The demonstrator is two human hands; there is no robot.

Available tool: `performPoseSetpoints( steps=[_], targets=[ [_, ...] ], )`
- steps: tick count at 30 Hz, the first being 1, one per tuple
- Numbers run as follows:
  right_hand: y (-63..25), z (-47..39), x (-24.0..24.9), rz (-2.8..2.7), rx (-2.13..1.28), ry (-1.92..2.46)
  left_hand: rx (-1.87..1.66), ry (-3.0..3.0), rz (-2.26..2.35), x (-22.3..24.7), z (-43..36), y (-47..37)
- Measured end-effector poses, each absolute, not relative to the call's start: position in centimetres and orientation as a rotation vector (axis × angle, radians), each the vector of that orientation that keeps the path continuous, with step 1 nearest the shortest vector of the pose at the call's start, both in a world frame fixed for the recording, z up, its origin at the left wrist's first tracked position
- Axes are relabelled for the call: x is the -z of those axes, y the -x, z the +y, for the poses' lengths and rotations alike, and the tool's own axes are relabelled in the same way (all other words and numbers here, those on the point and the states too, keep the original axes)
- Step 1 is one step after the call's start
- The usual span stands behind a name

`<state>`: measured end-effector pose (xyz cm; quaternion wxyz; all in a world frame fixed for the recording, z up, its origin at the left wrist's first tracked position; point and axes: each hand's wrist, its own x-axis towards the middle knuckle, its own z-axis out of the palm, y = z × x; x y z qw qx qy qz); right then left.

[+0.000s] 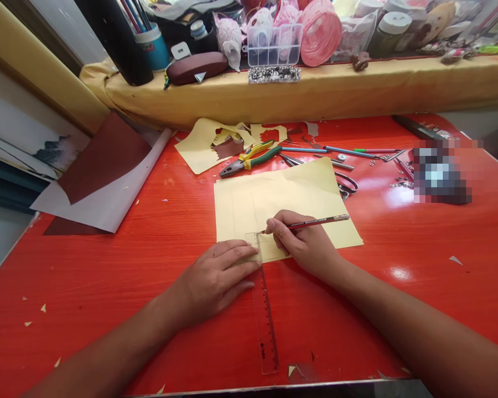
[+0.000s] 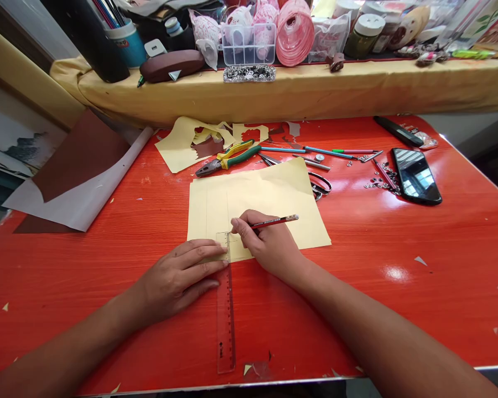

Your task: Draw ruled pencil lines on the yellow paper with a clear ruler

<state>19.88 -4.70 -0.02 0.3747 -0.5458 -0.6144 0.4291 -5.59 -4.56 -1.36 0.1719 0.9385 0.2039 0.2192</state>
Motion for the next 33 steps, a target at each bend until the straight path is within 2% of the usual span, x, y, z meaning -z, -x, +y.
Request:
performPoseSetpoints(
  steps=[21, 33],
  targets=[
    [-19.9, -4.8, 0.0, -1.574, -1.084, 1.391, -0.619, -2.662, 0.578, 1.4, -4.6, 5.6],
    [-20.1, -4.7, -0.2, -1.431, -1.189, 1.314, -0.594, -2.693, 0.605, 0.2, -4.0, 6.6]
  ],
)
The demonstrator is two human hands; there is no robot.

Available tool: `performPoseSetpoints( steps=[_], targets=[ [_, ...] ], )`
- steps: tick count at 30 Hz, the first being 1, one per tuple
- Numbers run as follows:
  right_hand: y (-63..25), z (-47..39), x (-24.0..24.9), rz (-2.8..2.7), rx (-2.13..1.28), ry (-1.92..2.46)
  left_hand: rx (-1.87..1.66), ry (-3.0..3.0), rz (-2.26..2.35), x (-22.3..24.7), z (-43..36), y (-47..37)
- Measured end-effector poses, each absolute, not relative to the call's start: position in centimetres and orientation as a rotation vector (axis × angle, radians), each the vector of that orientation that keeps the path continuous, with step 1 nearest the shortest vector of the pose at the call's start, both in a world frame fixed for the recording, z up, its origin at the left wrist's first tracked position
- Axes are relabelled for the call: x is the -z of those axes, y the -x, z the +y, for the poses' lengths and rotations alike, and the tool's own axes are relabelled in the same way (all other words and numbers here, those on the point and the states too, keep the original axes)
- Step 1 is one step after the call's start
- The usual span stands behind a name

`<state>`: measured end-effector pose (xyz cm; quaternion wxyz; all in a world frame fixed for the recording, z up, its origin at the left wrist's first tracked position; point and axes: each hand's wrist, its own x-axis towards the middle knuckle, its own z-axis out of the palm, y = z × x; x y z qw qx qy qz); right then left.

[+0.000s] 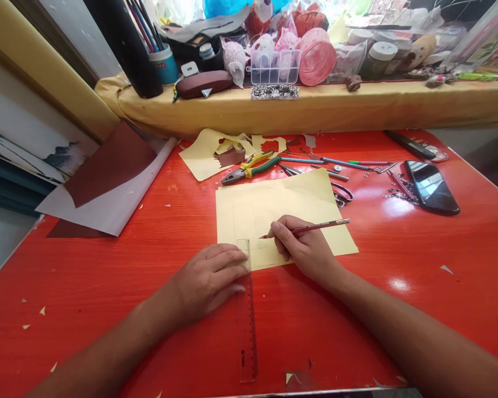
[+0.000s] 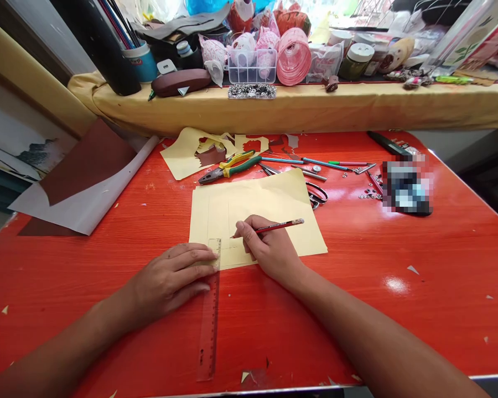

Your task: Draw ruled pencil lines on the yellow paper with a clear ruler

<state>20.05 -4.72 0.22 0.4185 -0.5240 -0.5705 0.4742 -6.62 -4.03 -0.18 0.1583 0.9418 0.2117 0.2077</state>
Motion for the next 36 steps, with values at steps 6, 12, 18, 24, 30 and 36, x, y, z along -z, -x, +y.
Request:
performPoseSetpoints(
  steps=[6, 12, 18, 24, 30, 36],
  targets=[
    [-19.9, -4.8, -0.2, -1.394, -1.218, 1.320, -0.495, -2.736, 0.654, -1.0, -3.9, 7.8],
    [-19.9, -4.9, -0.1, -1.407, -1.212, 1.325, -0.396, -2.732, 0.684, -1.5, -4.0, 8.8],
    [-20.0, -4.9, -0.2, -1.460, -1.175, 1.338, -0.362, -2.762, 0.730, -1.5, -4.1, 8.9],
    [-20.0, -4.9, -0.2, -1.482, -1.166, 1.350, -0.421, -2.940, 0.771, -0.7, -4.6, 9.0],
    [-19.9, -4.9, -0.3, -1.487, -1.153, 1.353, -0.452, -2.996, 0.766, -0.4, -4.8, 8.9],
    [-19.9, -4.9, -0.2, -1.498, -1.147, 1.366, -0.450, -3.054, 0.747, -0.3, -4.8, 8.5]
  ],
)
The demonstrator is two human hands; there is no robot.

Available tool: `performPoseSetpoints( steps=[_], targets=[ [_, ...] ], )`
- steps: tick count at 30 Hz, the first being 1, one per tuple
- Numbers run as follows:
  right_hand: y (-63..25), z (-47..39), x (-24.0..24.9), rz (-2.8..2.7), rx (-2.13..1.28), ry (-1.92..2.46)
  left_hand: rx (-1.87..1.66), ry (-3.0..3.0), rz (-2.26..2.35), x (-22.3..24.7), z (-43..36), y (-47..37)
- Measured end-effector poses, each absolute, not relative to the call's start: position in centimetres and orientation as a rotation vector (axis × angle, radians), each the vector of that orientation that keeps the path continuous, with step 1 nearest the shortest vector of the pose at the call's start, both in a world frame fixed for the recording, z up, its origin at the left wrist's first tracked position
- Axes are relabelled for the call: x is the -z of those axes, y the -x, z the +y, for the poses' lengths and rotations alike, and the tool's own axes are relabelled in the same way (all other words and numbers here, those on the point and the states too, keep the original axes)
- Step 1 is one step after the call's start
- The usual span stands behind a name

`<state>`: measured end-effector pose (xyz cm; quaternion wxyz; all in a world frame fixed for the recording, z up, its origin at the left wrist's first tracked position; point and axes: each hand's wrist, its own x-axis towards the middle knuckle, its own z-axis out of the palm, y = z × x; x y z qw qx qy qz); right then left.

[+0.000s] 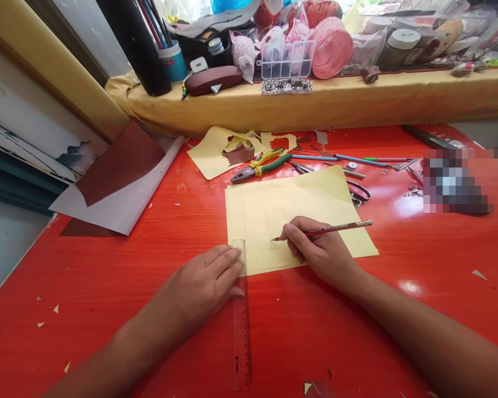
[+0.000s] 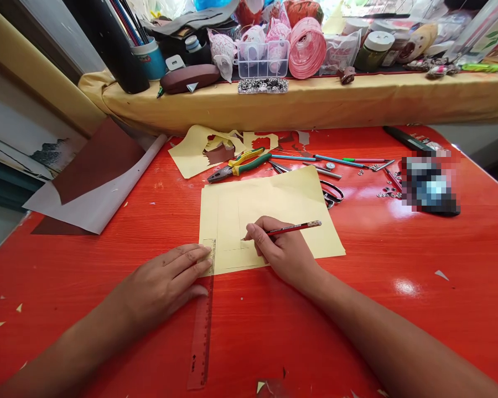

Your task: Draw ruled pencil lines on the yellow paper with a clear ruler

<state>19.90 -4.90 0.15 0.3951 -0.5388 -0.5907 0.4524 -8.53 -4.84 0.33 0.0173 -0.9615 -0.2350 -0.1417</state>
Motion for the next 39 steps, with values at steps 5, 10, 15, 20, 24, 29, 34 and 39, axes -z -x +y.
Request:
performPoseSetpoints(
  steps=[5, 10, 15, 20, 24, 29, 34, 39],
  targets=[
    [-20.0, -4.9, -0.2, -1.514, -1.136, 1.385, 0.375, 3.073, -0.782, -0.7, -5.0, 9.3],
    [-19.9, -4.9, -0.2, -1.526, -1.123, 1.383, 0.282, 3.135, -0.847, -1.2, -5.1, 9.6],
    [-19.9, -4.8, -0.3, -1.529, -1.129, 1.387, 0.321, 3.097, -0.780, -0.8, -5.3, 9.1],
    [-19.9, -4.8, -0.3, -1.530, -1.131, 1.384, 0.310, 3.100, -0.764, -0.8, -5.3, 9.0],
    [-19.8, -4.8, -0.3, -1.523, -1.140, 1.382, 0.312, 3.114, -0.759, -0.9, -5.2, 9.1],
    [-19.9, -4.8, -0.1, -1.516, -1.151, 1.384, 0.299, 3.107, -0.784, -0.8, -5.3, 9.1],
    [-20.0, -4.8, -0.1, -1.510, -1.150, 1.385, 0.286, 3.127, -0.817, -0.8, -5.5, 9.2],
    [-20.0, -4.7, -0.2, -1.518, -1.158, 1.387, 0.254, 3.134, -0.817, -0.9, -5.5, 9.3]
  ],
)
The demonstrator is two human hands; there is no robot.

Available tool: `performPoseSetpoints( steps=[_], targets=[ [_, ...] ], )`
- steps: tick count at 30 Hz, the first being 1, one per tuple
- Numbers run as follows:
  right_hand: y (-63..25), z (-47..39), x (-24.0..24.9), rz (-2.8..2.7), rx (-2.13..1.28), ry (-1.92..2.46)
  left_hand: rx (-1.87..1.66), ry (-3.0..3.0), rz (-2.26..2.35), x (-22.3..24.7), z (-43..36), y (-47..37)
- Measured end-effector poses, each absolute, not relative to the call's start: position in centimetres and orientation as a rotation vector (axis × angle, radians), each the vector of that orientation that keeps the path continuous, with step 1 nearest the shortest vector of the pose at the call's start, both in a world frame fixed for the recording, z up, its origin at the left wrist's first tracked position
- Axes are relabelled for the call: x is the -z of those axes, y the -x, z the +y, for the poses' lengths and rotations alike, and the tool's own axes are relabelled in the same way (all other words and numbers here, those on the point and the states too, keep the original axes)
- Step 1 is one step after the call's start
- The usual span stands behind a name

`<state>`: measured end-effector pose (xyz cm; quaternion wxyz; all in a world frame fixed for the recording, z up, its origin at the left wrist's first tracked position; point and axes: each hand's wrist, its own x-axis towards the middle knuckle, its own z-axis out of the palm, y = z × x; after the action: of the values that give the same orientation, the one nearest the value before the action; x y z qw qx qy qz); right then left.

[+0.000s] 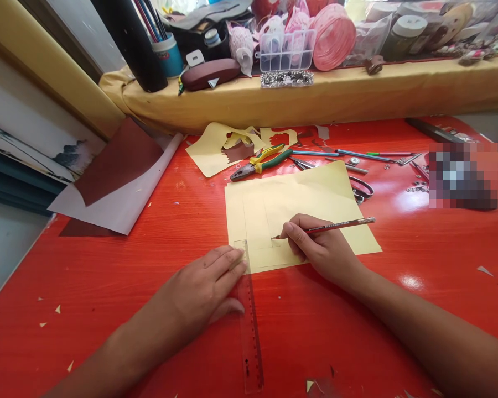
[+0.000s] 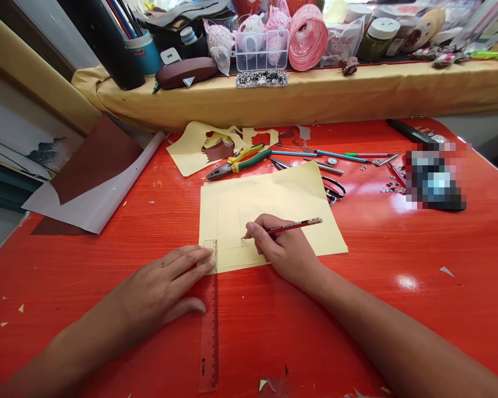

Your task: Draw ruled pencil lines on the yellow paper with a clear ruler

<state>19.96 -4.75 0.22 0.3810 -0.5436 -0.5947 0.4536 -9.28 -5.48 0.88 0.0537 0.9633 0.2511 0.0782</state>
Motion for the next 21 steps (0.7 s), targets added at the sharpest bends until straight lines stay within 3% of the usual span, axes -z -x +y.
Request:
performPoseSetpoints(
  steps=[21],
  targets=[
    [-19.86, -4.78, -0.23, -1.510, -1.151, 1.376, -0.219, -2.935, 0.798, -0.51, -5.59, 9.46]
  ],
)
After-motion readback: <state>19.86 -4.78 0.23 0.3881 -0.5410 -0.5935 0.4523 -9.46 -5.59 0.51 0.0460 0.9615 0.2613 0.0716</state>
